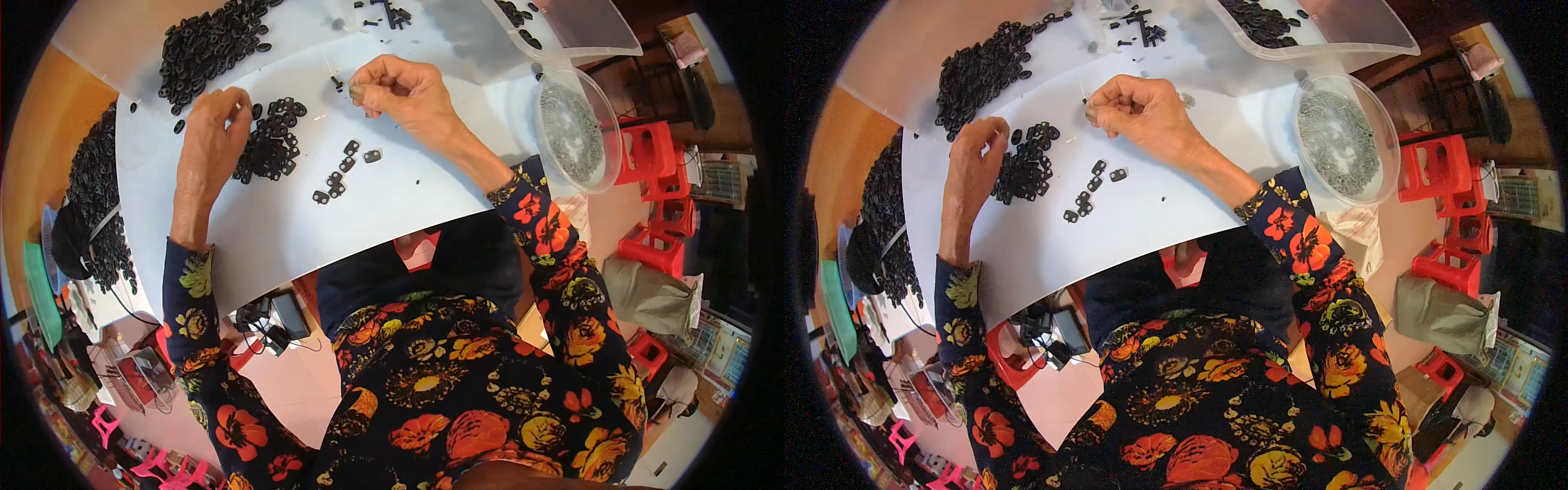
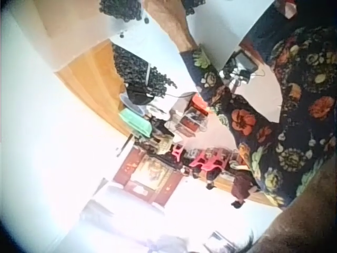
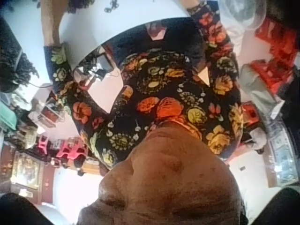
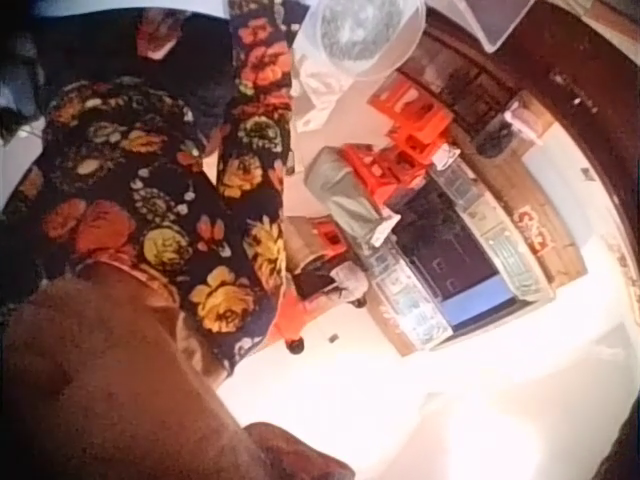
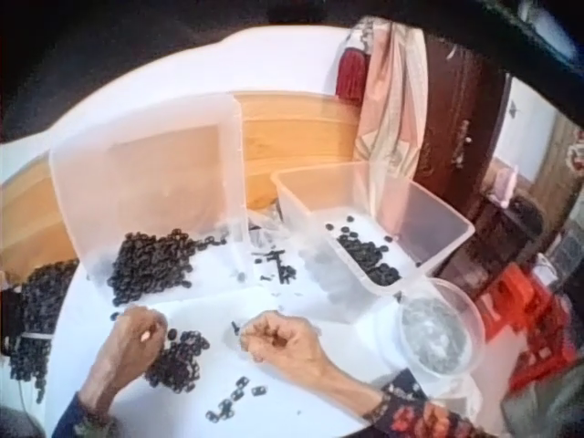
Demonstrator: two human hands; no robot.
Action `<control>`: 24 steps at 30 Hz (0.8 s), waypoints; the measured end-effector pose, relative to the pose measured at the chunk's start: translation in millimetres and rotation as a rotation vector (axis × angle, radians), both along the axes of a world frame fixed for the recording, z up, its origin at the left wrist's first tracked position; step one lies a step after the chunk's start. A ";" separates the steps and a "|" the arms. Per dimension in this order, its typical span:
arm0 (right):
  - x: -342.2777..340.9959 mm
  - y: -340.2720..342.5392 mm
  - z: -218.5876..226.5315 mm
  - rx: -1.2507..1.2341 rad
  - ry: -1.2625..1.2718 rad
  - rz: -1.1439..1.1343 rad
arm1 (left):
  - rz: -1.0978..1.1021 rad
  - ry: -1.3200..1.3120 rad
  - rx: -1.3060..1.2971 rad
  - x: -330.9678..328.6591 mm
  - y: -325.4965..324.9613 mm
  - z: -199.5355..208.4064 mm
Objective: The person assembles small black plastic or rubber components by hand on a table.
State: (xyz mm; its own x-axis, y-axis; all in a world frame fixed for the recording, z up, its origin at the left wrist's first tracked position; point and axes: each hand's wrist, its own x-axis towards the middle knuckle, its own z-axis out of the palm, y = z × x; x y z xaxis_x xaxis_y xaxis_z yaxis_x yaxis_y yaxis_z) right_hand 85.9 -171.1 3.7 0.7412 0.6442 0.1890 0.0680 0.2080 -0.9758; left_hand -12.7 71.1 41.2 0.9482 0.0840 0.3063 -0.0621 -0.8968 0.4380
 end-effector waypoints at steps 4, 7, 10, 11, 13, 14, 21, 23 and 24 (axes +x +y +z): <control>-0.4 -1.2 -3.8 -0.012 -0.011 -0.027 | 0.035 0.162 0.034 6.5 -3.5 -7.8; -0.4 -2.6 -1.5 -0.039 -0.032 -0.024 | 0.005 0.134 0.064 16.7 -5.2 -12.3; -1.2 -2.8 1.9 -0.078 -0.058 -0.014 | 0.023 0.218 0.150 29.2 3.3 -12.6; -1.8 -2.4 3.1 -0.075 -0.065 -0.008 | -0.001 0.215 0.202 31.5 8.1 -13.9; -3.2 -2.2 4.5 -0.046 -0.036 -0.012 | -0.031 0.211 0.260 35.1 6.5 -9.1; -3.5 -1.4 5.2 -0.020 -0.007 -0.009 | 0.038 0.258 0.019 32.9 6.2 -4.9; -2.1 -3.7 3.9 0.192 0.094 0.101 | -0.093 0.088 -1.075 19.8 -63.7 -9.6; -1.7 -2.9 4.4 0.091 0.115 0.072 | -0.104 0.073 -1.174 18.7 -73.6 -15.6; 0.2 -3.5 2.6 0.089 0.114 0.065 | -0.110 0.076 -1.176 19.7 -76.9 -18.4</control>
